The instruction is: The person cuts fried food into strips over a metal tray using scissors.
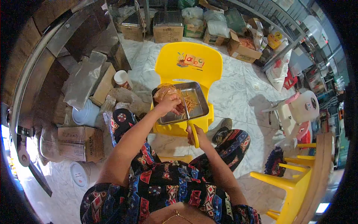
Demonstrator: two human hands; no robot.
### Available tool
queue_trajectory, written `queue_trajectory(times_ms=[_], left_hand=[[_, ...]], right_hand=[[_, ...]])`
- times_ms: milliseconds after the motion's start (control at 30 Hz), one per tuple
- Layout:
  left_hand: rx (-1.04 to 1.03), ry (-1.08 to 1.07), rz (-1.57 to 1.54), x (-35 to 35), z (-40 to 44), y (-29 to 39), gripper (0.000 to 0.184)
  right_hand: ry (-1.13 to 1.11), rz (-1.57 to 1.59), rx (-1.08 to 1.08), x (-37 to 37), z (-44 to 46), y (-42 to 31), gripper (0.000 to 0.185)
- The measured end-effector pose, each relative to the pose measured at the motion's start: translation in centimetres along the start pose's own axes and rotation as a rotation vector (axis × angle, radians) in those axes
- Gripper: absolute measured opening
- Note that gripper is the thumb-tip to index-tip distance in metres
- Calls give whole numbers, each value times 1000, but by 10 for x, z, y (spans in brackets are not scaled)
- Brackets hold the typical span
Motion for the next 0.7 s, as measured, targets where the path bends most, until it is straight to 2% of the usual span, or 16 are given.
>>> queue_trajectory(times_ms=[300, 367, 567, 700], left_hand=[[2, -5, -27, 0, 0, 2, 16], [-59, 113, -21, 8, -4, 14, 15], [-104, 166, -67, 19, -1, 16, 14], [-147, 121, 32, 7, -3, 19, 13]], right_hand=[[30, -21, 0, 9, 3, 5, 38], [21, 6, -16, 9, 2, 6, 39], [14, -87, 7, 9, 4, 9, 39], [-2, -33, 20, 5, 1, -4, 35]])
Point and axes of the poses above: each hand's wrist, its own z-axis towards the middle knuckle, its own x-axis out of the back of the hand, y = z × x, the point moved 10 cm from there along z, towards the middle knuckle, and after that the axes turned 10 degrees about -z, right-handed, at the moved point
